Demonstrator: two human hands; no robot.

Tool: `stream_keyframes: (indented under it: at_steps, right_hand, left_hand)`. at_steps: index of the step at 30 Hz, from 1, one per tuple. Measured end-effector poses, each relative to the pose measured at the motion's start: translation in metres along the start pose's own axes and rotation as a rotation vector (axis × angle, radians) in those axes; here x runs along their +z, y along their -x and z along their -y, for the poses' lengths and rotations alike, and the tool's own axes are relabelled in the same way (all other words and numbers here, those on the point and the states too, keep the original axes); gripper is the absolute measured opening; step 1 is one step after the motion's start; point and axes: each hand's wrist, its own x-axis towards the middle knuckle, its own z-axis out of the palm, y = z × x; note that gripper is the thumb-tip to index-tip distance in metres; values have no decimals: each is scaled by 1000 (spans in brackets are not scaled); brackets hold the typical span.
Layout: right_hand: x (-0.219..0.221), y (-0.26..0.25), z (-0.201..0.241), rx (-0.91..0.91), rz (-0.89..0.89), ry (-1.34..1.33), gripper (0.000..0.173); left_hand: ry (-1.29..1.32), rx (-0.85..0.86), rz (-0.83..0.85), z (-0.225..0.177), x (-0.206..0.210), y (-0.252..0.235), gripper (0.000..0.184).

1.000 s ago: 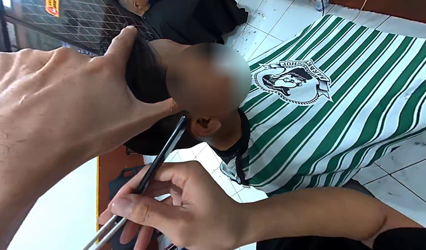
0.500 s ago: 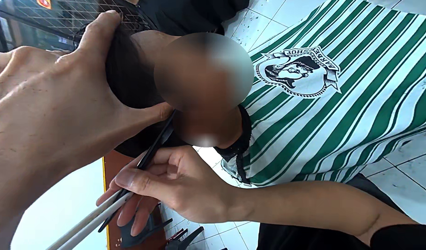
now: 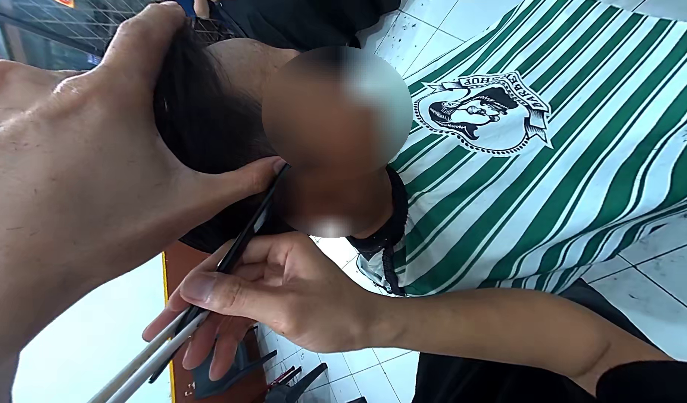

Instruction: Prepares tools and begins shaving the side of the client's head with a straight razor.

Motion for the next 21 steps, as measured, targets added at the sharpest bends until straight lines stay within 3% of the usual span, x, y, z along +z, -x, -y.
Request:
stream_keyframes:
  at_steps: [15, 21]
  right_hand:
    - [-3, -3, -1, -2, 3, 10, 16]
    - [-2, -3, -3, -11, -4, 2, 16]
  left_hand:
    - [-14, -11, 42, 4, 1, -2, 114]
    - [-120, 87, 52, -27, -27, -17, 118]
